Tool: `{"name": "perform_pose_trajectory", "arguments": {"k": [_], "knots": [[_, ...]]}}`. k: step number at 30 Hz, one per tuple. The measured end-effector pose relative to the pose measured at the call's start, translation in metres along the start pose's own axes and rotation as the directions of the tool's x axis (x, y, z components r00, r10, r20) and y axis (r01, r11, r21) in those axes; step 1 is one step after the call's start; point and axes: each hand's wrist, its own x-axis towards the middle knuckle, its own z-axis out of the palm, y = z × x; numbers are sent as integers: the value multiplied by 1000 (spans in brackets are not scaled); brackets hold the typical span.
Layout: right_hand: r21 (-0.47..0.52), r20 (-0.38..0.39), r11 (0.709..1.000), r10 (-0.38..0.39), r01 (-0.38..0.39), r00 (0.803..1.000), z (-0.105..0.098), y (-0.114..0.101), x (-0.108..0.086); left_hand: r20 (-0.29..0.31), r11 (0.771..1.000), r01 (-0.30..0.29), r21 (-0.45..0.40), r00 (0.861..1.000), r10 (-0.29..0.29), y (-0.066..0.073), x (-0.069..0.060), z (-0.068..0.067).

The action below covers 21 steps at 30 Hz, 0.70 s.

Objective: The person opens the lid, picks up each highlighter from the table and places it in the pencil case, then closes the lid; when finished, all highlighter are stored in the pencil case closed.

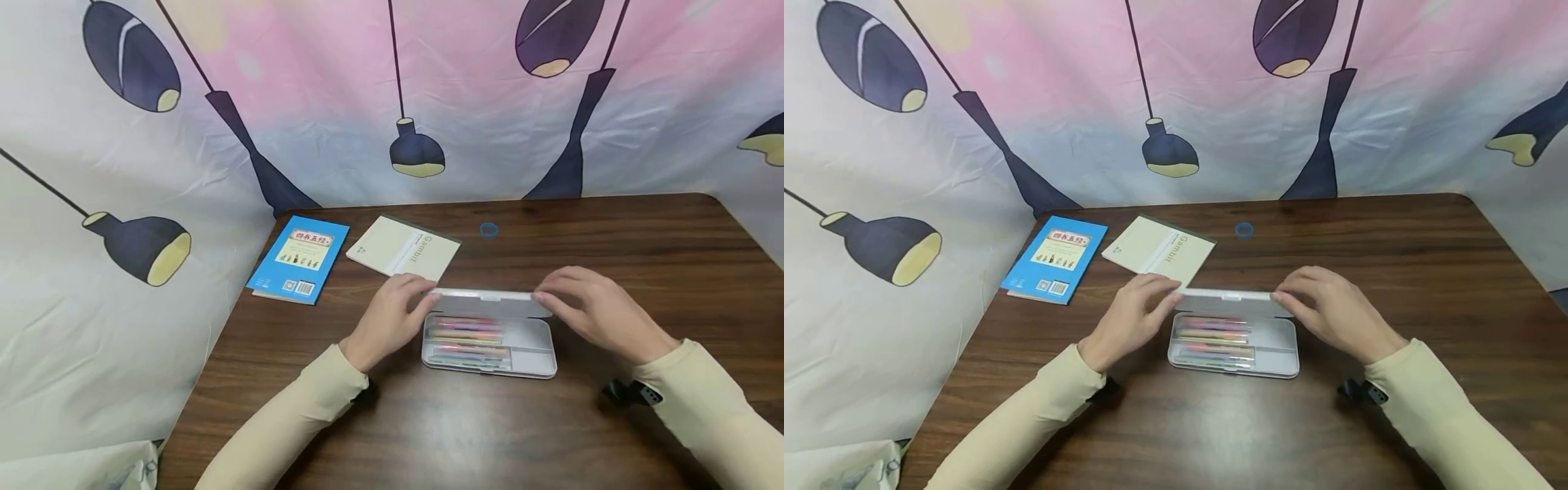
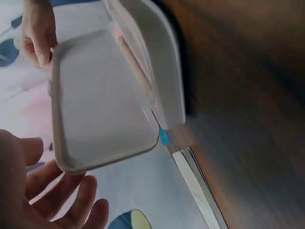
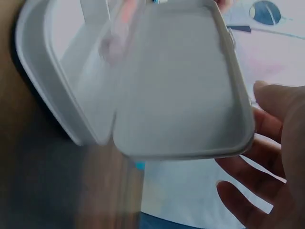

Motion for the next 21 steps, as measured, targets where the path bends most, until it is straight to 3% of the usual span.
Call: {"name": "perform_pose_trajectory", "arguments": {"k": [4, 7, 9, 12, 15, 17, 21], "knots": [[30, 17, 999, -26, 25, 1000, 6, -9, -16, 17, 995, -102, 13, 995, 102, 5, -13, -1], [53, 101, 998, 14, -19, 995, 10, -15, -26, 129, 992, -121, 23, 985, 117, 7, -19, 0], [52, 180, 997, 44, -55, 983, 13, -16, -29, 236, 993, -113, 36, 966, 102, 7, -22, 0], [33, 276, 997, 60, -72, 959, 18, -15, -30, 387, 994, -92, 54, 920, 64, 5, -24, 2], [2, 327, 997, 74, -79, 942, 21, -13, -31, 473, 994, -84, 76, 880, 38, 3, -23, 7], [-13, 329, 998, 64, -63, 942, 23, -11, -32, 492, 991, -96, 88, 870, 40, 1, -22, 11], [-38, 331, 999, 47, -36, 943, 24, -12, -33, 501, 987, -119, 106, 864, 51, -1, -20, 15]]}}
